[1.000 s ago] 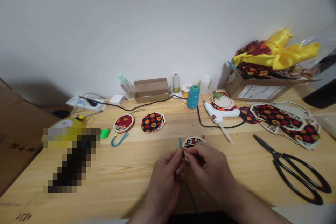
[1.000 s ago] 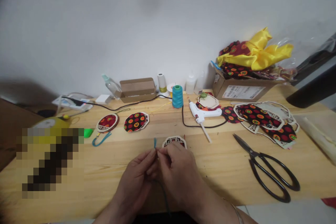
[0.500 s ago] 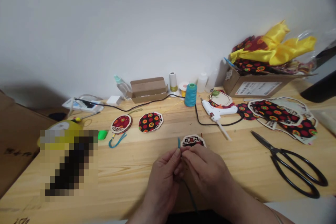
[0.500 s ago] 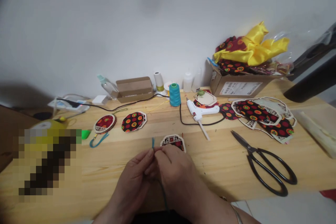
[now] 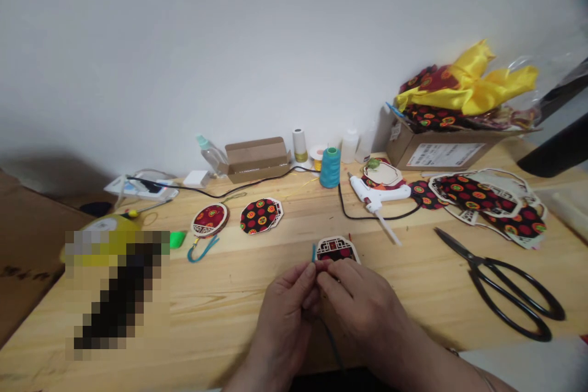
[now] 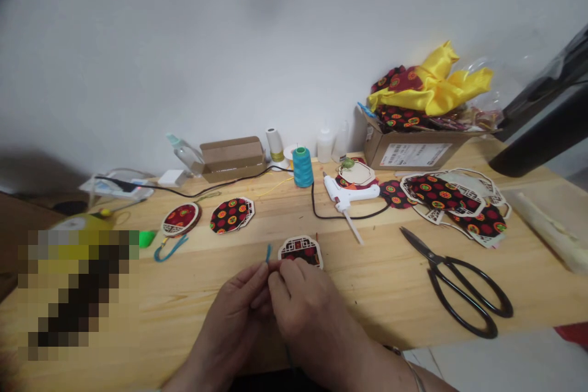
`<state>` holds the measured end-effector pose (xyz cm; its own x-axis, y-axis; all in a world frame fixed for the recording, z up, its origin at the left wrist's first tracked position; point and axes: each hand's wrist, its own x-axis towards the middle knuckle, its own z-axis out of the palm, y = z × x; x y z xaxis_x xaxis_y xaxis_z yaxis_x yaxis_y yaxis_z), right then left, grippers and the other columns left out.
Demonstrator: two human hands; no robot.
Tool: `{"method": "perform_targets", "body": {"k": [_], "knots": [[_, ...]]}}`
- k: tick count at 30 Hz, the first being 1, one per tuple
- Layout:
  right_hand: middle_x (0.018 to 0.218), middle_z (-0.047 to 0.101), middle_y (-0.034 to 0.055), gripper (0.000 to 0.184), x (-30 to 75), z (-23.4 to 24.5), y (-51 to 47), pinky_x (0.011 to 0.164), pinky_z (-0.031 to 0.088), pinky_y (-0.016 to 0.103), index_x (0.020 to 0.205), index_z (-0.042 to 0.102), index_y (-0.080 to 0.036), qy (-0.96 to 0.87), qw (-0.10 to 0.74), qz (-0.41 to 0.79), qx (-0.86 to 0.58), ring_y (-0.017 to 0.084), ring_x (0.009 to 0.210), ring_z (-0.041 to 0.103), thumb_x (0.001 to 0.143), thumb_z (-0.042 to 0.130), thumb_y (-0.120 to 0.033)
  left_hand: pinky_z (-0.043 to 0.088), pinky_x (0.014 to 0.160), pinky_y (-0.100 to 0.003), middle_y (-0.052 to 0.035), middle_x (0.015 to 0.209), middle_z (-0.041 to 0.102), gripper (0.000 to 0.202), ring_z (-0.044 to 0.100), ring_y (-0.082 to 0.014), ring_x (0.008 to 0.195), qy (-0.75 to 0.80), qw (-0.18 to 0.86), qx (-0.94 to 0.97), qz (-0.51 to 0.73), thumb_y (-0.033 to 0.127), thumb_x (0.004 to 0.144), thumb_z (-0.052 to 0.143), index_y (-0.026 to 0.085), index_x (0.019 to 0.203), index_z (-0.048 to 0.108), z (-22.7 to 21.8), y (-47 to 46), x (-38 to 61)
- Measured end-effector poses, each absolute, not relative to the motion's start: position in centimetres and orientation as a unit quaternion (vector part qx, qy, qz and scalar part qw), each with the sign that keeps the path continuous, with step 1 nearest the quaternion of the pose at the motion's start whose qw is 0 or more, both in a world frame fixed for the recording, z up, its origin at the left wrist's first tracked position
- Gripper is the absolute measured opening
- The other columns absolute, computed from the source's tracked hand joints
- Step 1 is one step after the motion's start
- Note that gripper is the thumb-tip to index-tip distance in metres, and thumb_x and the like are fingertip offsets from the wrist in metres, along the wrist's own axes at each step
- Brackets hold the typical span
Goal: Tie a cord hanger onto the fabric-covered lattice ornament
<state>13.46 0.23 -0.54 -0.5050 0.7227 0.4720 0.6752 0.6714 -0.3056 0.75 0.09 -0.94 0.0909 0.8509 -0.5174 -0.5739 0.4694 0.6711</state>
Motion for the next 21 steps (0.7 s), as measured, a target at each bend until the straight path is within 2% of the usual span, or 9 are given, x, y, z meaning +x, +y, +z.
{"method": "perform_targets", "body": {"k": [5, 13, 21], "knots": [[0.073, 0.056, 0.0074, 0.022, 13.46, -0.71, 0.15, 0.058, 0.041, 0.029, 0.08, 0.06, -0.013, -0.87, 0.283, 0.035, -0.402, 0.018, 0.067, 0.05, 0.085, 0.039, -0.007, 0.016, 0.042, -0.016, 0.0073, 0.049, 0.034, 0.023, 0.018, -0.0031, 0.045, 0.427, 0.748, 0.127, 0.493, 0.028, 0.071, 0.068, 0.008, 0.081, 0.071, -0.95, 0.12, 0.48], [0.066, 0.053, 0.0061, 0.025, 13.54, -0.48, 0.28, 0.053, 0.038, 0.028, 0.075, 0.06, -0.013, -0.875, 0.285, 0.017, -0.391, 0.017, 0.062, 0.048, 0.085, 0.038, -0.006, 0.022, 0.04, -0.013, 0.0009, 0.066, 0.056, 0.014, 0.024, 0.0004, 0.043, 0.393, 0.767, 0.055, 0.504, 0.021, 0.07, 0.07, 0.009, 0.076, 0.067, -1.0, 0.48, 0.23], [0.067, 0.053, 0.0055, 0.024, 13.67, -0.96, 0.24, 0.052, 0.036, 0.027, 0.077, 0.06, -0.013, -0.874, 0.291, 0.012, -0.39, 0.016, 0.061, 0.048, 0.087, 0.038, -0.009, 0.024, 0.039, -0.012, 0.0017, 0.064, 0.056, 0.011, 0.03, 0.0015, 0.041, 0.38, 0.765, 0.037, 0.519, 0.018, 0.069, 0.071, 0.009, 0.073, 0.064, -1.18, 0.63, -0.02]]}}
